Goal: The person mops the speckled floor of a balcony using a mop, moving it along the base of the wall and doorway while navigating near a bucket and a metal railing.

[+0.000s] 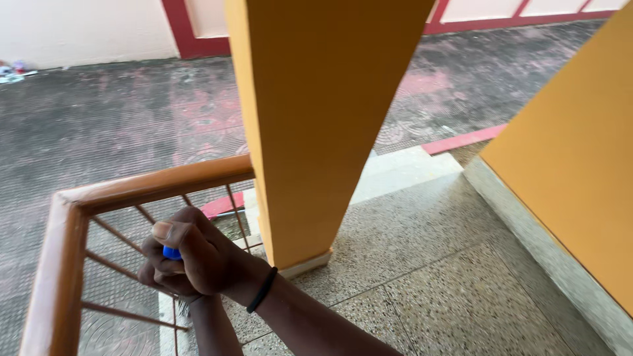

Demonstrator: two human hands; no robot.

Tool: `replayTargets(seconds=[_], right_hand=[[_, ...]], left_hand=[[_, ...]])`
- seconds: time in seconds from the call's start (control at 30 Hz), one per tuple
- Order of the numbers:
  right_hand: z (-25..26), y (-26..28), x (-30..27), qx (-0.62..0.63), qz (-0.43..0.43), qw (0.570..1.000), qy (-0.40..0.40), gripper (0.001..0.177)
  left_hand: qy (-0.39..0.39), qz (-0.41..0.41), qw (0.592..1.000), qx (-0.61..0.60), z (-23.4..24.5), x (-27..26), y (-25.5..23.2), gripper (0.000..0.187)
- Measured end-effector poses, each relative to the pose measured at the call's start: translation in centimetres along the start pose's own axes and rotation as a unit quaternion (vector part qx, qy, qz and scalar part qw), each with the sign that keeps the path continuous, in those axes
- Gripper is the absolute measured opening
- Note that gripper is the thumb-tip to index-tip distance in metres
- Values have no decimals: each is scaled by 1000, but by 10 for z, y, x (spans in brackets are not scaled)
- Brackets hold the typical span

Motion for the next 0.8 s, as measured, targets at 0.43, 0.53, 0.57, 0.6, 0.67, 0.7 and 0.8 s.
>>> replayTargets(seconds=[0.43,0.53,0.57,0.6,0.67,0.7,0.8], right_hand=[[66,37,-49,-189,3,973,-130,60],[76,43,-66,-204,-34,964,-170,60],[80,45,-70,-212,-38,960,-181,61],[84,46,-75,-201,-51,960,-186,61],[89,47,-83,-176,-77,962,-195,63],[92,49,-88,-176,-78,961,-200,63],[93,56,-107,-171,-76,960,-210,64]], left_hand=[[43,-204,970,127,-74,-50,31,31],[25,-273,940,204,-91,-78,33,33],[33,-271,942,198,-94,-89,33,33],[40,-269,943,190,-98,-97,35,35],[42,-198,971,127,-103,-110,41,33],[38,-126,989,71,-110,-117,45,33],[55,-25,998,-3,-114,-129,31,46]])
Point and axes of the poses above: each hand's wrist, its own x-axis towards the middle knuckle, its own z-axis out of the back of the hand, y = z × x, the point moved 3 cm from there along x, towards the middle knuckle, and after that the axes turned 11 degrees about -x, right-handed, at the moved point
